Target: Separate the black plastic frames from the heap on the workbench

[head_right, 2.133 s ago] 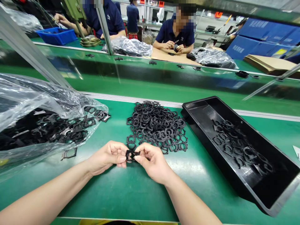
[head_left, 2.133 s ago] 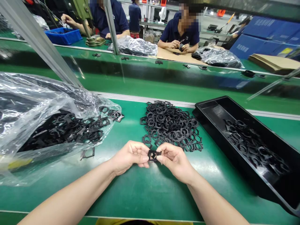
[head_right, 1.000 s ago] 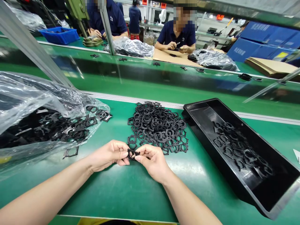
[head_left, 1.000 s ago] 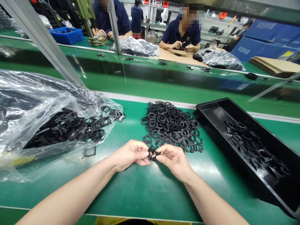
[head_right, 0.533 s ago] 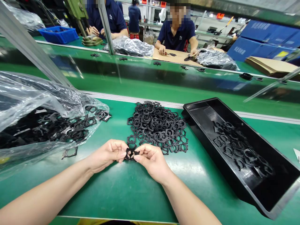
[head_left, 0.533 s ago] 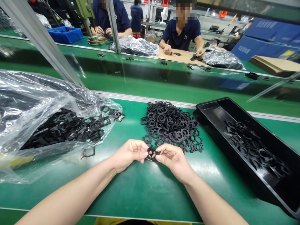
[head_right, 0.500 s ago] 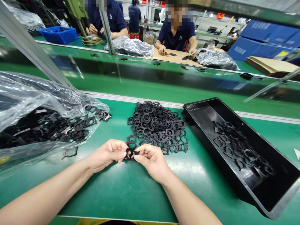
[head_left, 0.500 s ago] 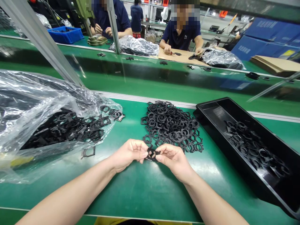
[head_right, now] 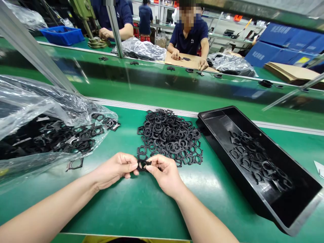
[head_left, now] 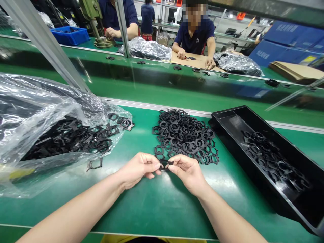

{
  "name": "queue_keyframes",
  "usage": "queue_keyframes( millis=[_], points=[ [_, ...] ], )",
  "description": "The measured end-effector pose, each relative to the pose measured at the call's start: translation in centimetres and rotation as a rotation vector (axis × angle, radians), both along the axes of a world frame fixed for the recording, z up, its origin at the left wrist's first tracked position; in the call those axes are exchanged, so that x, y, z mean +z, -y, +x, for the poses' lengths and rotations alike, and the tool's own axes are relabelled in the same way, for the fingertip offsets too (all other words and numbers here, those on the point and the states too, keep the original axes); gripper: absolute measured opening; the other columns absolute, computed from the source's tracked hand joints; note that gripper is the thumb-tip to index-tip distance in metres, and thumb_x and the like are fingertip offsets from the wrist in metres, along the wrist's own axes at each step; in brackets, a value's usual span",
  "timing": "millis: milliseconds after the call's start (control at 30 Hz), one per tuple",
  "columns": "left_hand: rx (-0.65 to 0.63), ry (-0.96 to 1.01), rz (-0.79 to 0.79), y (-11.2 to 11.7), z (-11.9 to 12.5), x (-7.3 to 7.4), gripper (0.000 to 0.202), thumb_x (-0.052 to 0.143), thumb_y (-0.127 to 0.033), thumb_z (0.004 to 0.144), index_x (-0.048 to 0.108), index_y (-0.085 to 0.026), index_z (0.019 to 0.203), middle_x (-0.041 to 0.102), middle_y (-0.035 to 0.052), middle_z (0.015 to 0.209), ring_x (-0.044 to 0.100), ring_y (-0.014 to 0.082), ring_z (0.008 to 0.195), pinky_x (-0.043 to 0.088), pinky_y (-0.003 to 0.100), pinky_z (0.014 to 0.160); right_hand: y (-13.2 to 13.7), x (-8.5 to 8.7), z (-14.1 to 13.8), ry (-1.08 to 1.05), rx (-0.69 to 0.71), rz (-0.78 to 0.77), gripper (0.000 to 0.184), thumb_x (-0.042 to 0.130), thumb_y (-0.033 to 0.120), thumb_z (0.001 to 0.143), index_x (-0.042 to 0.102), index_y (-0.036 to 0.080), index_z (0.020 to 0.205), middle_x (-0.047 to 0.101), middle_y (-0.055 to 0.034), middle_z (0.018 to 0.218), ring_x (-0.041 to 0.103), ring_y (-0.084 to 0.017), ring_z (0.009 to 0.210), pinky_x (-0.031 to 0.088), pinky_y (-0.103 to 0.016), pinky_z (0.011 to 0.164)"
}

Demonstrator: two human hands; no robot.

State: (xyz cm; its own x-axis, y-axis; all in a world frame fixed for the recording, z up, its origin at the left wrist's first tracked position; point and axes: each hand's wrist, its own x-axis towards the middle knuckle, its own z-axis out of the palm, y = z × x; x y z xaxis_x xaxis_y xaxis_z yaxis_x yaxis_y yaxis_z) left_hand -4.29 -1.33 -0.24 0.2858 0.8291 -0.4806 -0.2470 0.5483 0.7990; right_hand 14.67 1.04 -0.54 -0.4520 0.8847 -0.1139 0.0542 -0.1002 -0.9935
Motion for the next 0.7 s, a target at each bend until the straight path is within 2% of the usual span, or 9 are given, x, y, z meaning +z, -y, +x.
queue_keyframes(
  millis=[167,267,367,467,600,700],
  points=[
    [0.015,0.099,0.070,0.1,0.2,0.0,0.028,0.081,-0.031,0.059,0.063,-0.011,0.055,0.055,-0.0003,0.053,0.043,0.0050,0.048,0.028,0.016,0.044,-0.1,-0.1,0.0,-0.024,0.006,-0.018,0.018,0.071,0.033,0.072,0.065,0.017,0.077,0.054,0.0011,0.061,0.047,-0.011,0.058,0.039,-0.025,0.057],
    [0.061,0.236,0.043,0.6,0.7,-0.1,0.026,0.082,-0.028,0.057,0.061,-0.012,0.056,0.053,-0.0016,0.054,0.044,0.0047,0.047,0.030,0.016,0.045,-0.2,-0.2,0.0,-0.106,0.021,-0.113,0.019,0.073,0.032,0.069,0.065,0.017,0.077,0.055,0.0019,0.060,0.048,-0.011,0.057,0.039,-0.025,0.058],
    [0.037,0.304,0.003,0.8,1.0,-0.2,0.028,0.084,-0.028,0.054,0.060,-0.013,0.057,0.055,-0.0018,0.055,0.046,0.0046,0.046,0.031,0.016,0.045,-0.3,-0.4,0.0,-0.136,0.043,-0.163,0.020,0.074,0.032,0.068,0.065,0.017,0.077,0.056,0.0018,0.060,0.049,-0.011,0.057,0.040,-0.025,0.058],
    [0.002,0.131,0.009,0.5,0.7,0.0,0.031,0.082,-0.035,0.056,0.063,-0.012,0.062,0.060,0.0009,0.053,0.049,0.0059,0.046,0.034,0.016,0.046,-0.3,-0.4,0.0,-0.085,0.001,-0.120,0.021,0.074,0.033,0.068,0.065,0.016,0.076,0.055,0.0017,0.060,0.048,-0.011,0.056,0.039,-0.025,0.057],
    [-0.015,-0.191,0.097,0.0,0.5,0.4,0.037,0.076,-0.046,0.061,0.064,-0.011,0.063,0.063,0.0036,0.051,0.054,0.0100,0.045,0.040,0.019,0.047,-0.1,-0.4,0.0,0.045,-0.089,0.044,0.017,0.070,0.032,0.071,0.065,0.017,0.075,0.050,0.0023,0.058,0.045,-0.012,0.056,0.037,-0.026,0.056],
    [-0.034,-0.250,0.123,0.0,0.5,0.5,0.037,0.076,-0.045,0.059,0.059,-0.012,0.057,0.060,0.0008,0.048,0.052,0.0092,0.040,0.035,0.018,0.041,0.0,-0.2,-0.1,0.081,-0.068,0.047,0.016,0.070,0.031,0.071,0.065,0.016,0.074,0.048,0.0027,0.057,0.042,-0.011,0.055,0.035,-0.025,0.055]
  ],
)
